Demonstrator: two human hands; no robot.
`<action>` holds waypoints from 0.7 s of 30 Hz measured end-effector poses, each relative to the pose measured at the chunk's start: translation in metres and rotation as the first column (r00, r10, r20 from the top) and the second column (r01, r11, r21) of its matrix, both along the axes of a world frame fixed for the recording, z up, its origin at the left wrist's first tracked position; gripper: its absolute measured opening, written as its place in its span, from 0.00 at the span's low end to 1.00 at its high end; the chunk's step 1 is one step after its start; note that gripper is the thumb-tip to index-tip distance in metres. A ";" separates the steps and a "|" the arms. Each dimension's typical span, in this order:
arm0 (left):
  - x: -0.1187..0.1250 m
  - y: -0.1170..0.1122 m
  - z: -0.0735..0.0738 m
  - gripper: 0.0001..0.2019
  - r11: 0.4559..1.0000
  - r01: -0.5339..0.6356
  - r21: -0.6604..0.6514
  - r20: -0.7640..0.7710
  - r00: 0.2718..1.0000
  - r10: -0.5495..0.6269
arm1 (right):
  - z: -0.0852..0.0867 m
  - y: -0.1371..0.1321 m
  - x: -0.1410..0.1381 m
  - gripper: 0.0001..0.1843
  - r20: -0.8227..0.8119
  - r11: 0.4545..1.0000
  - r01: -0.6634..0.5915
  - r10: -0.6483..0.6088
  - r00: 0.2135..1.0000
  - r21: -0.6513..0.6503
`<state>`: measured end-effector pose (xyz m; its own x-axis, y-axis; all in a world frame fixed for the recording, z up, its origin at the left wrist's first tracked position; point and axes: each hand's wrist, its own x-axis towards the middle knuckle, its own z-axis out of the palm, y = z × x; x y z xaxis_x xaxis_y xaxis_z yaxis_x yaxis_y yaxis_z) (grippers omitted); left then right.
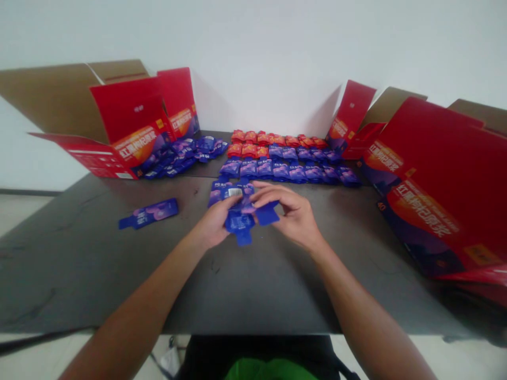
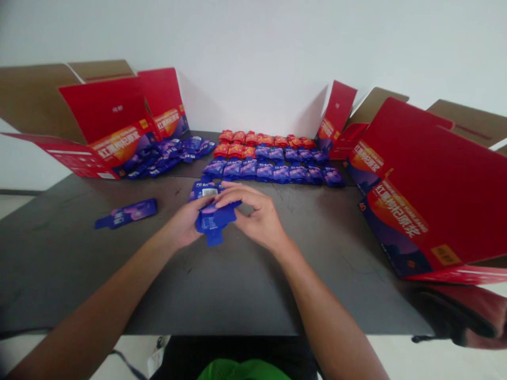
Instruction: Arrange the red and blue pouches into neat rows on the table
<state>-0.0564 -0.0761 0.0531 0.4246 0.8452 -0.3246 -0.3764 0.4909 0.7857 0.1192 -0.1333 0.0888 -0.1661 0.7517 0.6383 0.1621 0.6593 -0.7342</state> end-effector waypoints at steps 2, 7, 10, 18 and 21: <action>0.002 0.000 -0.002 0.11 1.000 -0.015 -0.016 0.023 1.000 0.016 | 0.002 -0.004 -0.008 0.09 0.026 0.996 -0.092 0.092 0.995 -0.005; 0.001 -0.004 0.000 0.12 0.999 0.022 -0.036 0.053 0.998 -0.020 | 0.003 -0.005 0.005 0.19 -0.096 0.963 -0.143 0.124 0.988 -0.229; -0.003 -0.010 0.005 0.15 0.997 0.078 0.008 0.103 0.992 -0.079 | 0.001 -0.004 0.018 0.23 -0.186 0.902 -0.144 0.072 0.980 -0.406; 0.003 -0.015 0.011 0.12 0.995 -0.083 0.061 0.153 0.986 0.073 | -0.004 0.007 0.011 0.28 -0.357 0.795 -0.151 -0.087 0.930 -0.588; 0.007 -0.010 0.007 0.12 0.976 -0.211 0.063 0.188 0.962 0.196 | -0.007 0.008 0.004 0.34 -0.315 0.762 -0.158 -0.063 0.947 -0.628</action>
